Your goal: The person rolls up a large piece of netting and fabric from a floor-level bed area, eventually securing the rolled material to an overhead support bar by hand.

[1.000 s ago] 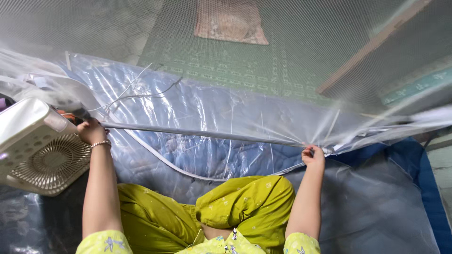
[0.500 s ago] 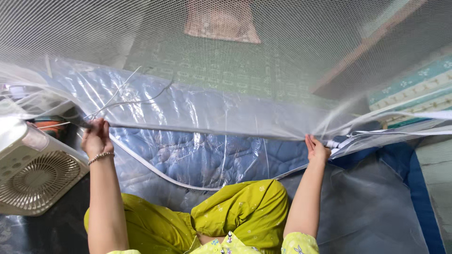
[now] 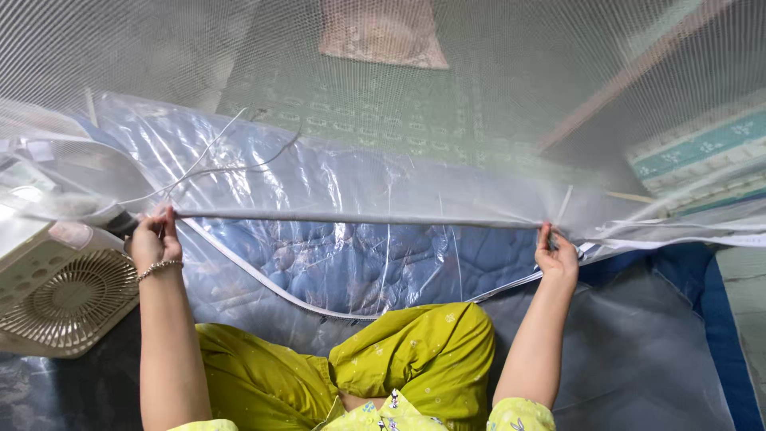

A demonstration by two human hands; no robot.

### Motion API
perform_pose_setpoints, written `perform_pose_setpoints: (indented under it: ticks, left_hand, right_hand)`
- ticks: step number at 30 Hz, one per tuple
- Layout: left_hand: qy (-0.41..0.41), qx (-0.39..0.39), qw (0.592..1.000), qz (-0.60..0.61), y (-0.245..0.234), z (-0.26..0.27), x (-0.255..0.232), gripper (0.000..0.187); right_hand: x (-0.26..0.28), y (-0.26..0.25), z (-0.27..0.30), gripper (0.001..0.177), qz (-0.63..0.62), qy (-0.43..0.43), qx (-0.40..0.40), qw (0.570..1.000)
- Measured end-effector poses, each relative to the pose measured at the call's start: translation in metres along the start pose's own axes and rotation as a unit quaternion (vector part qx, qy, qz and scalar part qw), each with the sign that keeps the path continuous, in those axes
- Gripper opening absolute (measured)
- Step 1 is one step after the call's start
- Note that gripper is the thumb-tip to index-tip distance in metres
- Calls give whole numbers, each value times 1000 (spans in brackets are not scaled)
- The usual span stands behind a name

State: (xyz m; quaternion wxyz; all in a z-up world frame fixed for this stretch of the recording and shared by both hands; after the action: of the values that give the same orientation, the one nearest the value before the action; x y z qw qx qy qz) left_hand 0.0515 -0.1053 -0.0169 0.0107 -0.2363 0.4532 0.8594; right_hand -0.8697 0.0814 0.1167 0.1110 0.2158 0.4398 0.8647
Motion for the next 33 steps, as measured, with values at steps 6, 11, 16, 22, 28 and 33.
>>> perform_pose_setpoints:
  ticks: [6, 11, 16, 22, 28, 33]
  left_hand:
    - [-87, 79, 990, 81, 24, 3, 12, 15]
    - [31, 81, 996, 34, 45, 45, -13, 14]
    - [179, 29, 975, -127, 42, 80, -45, 21]
    - [127, 67, 989, 27, 30, 36, -46, 22]
    - [22, 102, 992, 76, 52, 52, -18, 23]
    - [17, 172, 983, 53, 78, 84, -30, 14]
  right_hand:
    - [0, 7, 10, 29, 28, -34, 28, 999]
    - [16, -6, 24, 26, 246, -211, -6, 946]
    - [49, -29, 20, 22, 394, -272, -89, 873]
    - [48, -32, -15, 7, 26, -33, 17, 999]
    - [45, 6, 25, 15, 7, -105, 35, 994]
    - [41, 28, 41, 24, 117, -151, 138, 972]
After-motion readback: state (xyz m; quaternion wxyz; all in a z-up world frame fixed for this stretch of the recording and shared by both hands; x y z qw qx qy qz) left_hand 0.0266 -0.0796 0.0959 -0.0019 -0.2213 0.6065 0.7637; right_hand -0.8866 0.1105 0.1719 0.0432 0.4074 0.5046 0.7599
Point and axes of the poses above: each hand's wrist, its own z-axis away from the middle knuckle, its own y-axis out of the palm, x = y × z, the point moved 7 cm from there along -z, towards the middle knuckle
